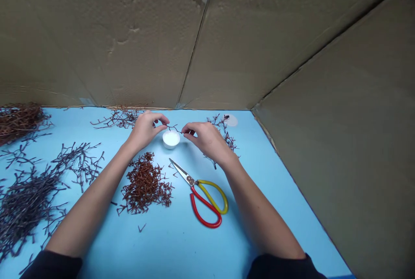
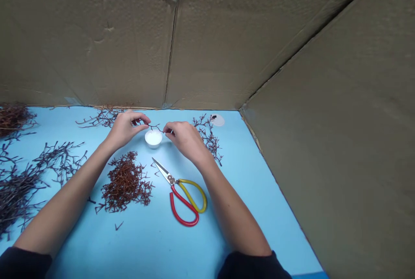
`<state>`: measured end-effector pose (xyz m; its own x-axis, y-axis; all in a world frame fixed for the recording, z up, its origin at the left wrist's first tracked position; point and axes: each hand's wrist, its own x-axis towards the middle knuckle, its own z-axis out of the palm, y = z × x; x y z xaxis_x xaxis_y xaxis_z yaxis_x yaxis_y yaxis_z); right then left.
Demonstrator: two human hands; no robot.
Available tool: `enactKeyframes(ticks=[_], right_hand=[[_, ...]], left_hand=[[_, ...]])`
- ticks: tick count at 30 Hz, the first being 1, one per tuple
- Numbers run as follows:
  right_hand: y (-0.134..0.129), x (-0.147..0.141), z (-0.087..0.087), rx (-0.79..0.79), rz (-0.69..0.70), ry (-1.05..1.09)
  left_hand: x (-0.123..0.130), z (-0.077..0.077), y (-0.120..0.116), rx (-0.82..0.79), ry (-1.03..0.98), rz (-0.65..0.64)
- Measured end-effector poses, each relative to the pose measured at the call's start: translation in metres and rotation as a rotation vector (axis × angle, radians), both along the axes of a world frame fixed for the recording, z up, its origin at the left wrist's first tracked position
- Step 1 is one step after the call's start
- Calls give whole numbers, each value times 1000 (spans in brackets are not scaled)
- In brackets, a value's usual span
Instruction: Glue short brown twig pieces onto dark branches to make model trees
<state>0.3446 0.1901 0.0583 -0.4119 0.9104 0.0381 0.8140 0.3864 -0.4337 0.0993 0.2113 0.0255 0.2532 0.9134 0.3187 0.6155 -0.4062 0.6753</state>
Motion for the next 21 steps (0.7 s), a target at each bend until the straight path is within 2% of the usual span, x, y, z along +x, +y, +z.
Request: enactKeyframes(ticks=[5,10,15,21], right_hand=[[-1,-1,0,-24,24,-60],[-6,1,7,13,-4,-148],[-9,3,14,79,18,-13],[-1,7,8,-14,-8,203]], left_hand=[[-1,-2,-1,-28,35,-2],[6,-4,-4,-34,29,-13],[0,6,-4,-21,-68,-1],[-13,5,0,-41,-115,-7]])
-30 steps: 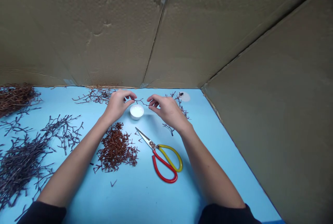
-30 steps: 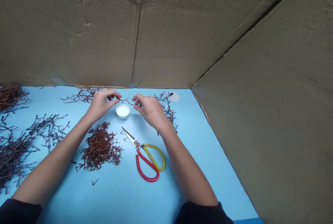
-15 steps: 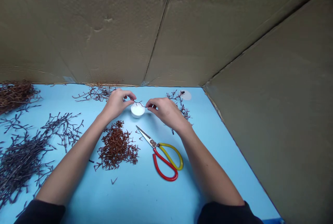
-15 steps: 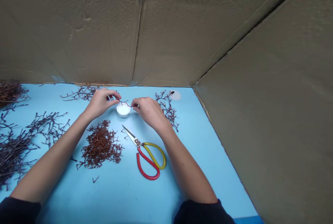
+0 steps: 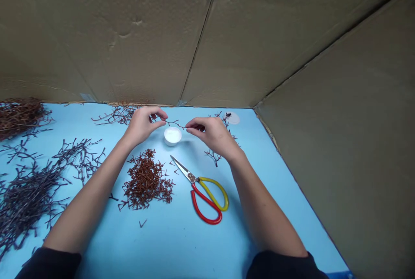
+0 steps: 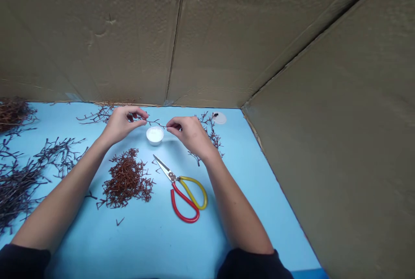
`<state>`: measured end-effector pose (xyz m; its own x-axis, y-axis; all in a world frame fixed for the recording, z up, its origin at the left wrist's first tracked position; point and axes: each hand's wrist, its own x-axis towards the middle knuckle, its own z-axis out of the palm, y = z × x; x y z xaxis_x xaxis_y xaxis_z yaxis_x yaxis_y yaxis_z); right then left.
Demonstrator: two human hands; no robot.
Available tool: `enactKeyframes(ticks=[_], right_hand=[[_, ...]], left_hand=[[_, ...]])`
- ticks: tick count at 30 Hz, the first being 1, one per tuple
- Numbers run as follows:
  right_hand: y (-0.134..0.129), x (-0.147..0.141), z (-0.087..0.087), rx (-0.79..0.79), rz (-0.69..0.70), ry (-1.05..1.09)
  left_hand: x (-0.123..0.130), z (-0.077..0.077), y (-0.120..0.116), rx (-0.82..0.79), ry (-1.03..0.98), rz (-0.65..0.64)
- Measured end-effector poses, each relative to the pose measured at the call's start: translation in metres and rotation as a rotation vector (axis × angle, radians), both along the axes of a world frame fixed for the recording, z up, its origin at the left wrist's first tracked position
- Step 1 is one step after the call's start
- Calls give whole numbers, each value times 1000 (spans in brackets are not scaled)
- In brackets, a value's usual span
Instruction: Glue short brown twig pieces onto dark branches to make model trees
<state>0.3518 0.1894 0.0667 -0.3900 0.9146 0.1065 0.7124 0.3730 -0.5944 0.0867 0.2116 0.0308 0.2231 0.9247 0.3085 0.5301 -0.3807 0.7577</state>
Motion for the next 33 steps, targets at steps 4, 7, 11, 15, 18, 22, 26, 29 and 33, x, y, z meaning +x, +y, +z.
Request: enactKeyframes(ticks=[4,7,11,15,18,22,26,29,33], right_hand=[[6,3,-8,15,55,-2],[8,-1,-16,35,91,-54],[7,-8,-24,50,84,-143],[3,-6,-17,81,61,-222],[-2,-1,-5,169,36,-177],[-16,-3,13,224,89,58],[-37,-13,33,239,92,247],[-55,-25,44,243,107,300],[-74,-47,44,248,126,327]], left_hand=[[-1,-4,0,-11,63,11],[0,-5,-1,-6,99,39],[1,-6,-1,-1,80,49],[6,-5,-3,10,73,63],[8,5,-7,40,62,54],[-1,34,-22,114,-6,-6],[-23,58,-55,150,6,3],[-37,60,-87,160,64,-6],[-46,45,-127,103,29,18]])
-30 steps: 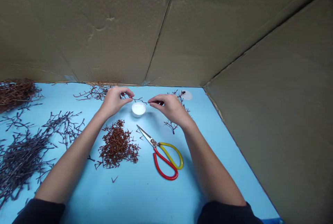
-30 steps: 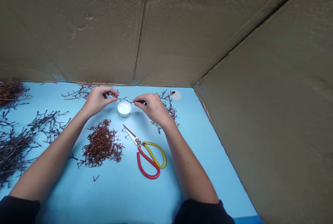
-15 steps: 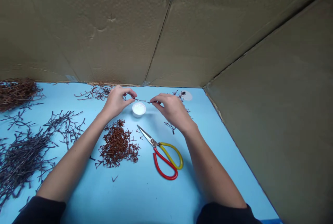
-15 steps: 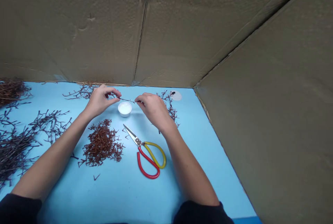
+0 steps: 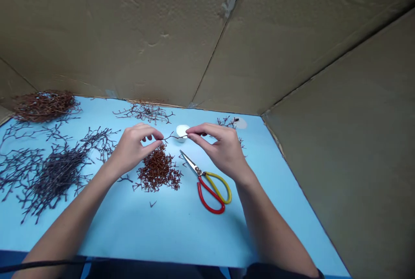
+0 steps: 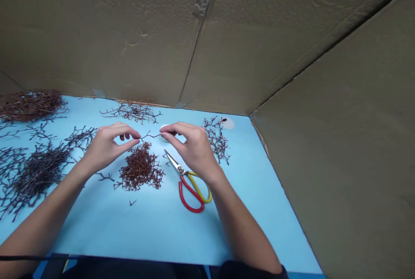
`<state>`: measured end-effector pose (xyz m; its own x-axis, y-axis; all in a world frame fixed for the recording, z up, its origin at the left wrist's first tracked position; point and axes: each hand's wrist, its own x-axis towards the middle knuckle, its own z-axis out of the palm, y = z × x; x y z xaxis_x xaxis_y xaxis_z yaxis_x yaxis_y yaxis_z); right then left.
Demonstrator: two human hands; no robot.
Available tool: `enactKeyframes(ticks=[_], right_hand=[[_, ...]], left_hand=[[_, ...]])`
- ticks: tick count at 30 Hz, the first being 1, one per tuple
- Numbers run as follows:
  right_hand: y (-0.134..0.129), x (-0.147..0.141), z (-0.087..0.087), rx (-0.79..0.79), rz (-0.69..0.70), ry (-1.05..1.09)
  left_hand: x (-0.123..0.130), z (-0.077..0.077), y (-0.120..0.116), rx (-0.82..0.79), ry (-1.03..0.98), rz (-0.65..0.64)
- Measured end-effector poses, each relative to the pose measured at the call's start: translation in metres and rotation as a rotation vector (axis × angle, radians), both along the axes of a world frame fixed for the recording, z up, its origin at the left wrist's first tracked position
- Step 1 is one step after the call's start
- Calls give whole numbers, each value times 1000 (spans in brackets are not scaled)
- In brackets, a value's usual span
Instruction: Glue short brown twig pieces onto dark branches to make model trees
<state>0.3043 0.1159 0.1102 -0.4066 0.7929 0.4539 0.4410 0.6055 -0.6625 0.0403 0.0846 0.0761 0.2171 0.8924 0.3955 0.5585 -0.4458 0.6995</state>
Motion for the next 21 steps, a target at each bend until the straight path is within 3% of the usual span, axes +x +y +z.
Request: enactKeyframes(ticks=[6,9,12,17,21], right_hand=[[-12,-21,-5,-105,-11,43],[-31,-9,-13,-118,-150,64],[-69,7,-42,-69,-339,-38],[-127,8,-114,-75,-185,-399],[-135,-5,-143,22,-203,-509]], left_hand=[[0,-31,-30,-169,-215,84],[-2,-44,-39,-281,-437,150],[-5,-56,-51,-356,-636,227],[1,-63,-69,-467,-937,279],[14,-52,-79,-495,-1206,301]])
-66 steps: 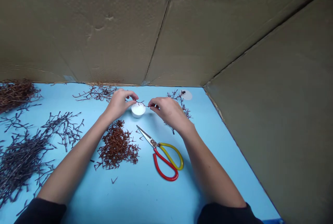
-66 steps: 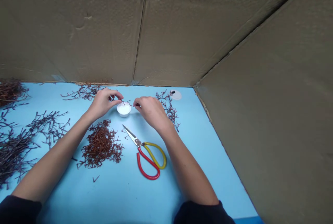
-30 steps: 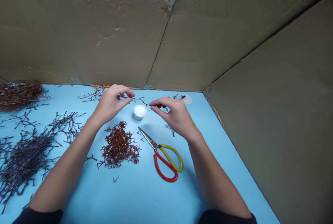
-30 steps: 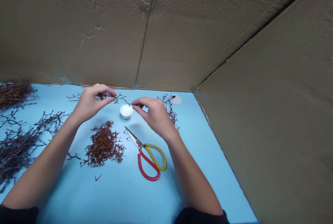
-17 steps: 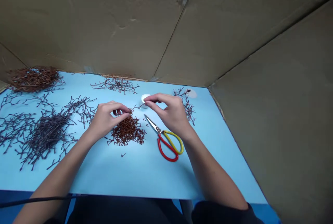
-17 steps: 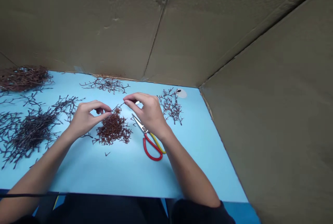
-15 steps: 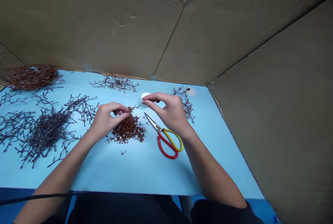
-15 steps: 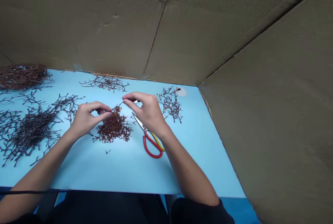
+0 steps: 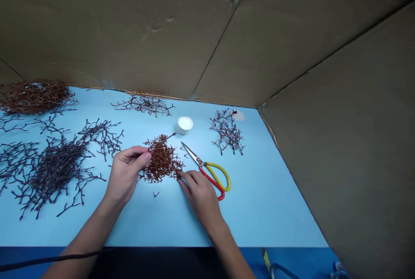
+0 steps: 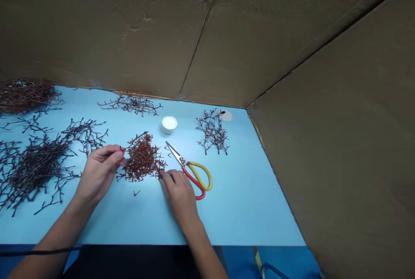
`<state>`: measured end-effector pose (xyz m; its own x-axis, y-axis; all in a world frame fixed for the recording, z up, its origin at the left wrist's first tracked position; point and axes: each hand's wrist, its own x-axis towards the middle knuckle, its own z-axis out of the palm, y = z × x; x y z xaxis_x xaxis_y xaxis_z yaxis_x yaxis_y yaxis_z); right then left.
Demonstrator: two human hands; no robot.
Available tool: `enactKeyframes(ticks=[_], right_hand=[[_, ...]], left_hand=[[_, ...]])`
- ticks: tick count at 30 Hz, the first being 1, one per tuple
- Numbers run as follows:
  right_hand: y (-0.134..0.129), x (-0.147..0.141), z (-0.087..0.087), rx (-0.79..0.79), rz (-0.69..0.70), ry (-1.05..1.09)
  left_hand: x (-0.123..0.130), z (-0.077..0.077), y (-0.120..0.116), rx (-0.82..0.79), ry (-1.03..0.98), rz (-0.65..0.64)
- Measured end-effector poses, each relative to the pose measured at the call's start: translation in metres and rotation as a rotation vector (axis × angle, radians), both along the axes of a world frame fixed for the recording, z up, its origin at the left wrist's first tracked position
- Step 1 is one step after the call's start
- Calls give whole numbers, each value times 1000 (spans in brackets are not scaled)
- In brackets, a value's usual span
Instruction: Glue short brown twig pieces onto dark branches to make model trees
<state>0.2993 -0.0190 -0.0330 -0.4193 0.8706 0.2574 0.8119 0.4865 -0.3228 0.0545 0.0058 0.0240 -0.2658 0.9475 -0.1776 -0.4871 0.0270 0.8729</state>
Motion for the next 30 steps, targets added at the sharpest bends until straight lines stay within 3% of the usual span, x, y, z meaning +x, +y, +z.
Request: enactKeyframes(ticks=[3,7,14,21,25,30], right_hand=[[5,-3,-2,47,-5,14],[11,4,3,26,-7,197],[23,15,19,-2,-94,402],[31,10,26,-85,-155,565],[31,-4,47,-155,-231,862],[22,-40,90,-217,-223,1326]], left_hand=[[7,11,-4,21,-73,19],[12,20,-6,33,-97,2],[13,26,-13,70,-44,-12],[18,30,-19,46,8,66],[25,35,-21,66,-4,34],[37,50,-28,70,-44,-36]])
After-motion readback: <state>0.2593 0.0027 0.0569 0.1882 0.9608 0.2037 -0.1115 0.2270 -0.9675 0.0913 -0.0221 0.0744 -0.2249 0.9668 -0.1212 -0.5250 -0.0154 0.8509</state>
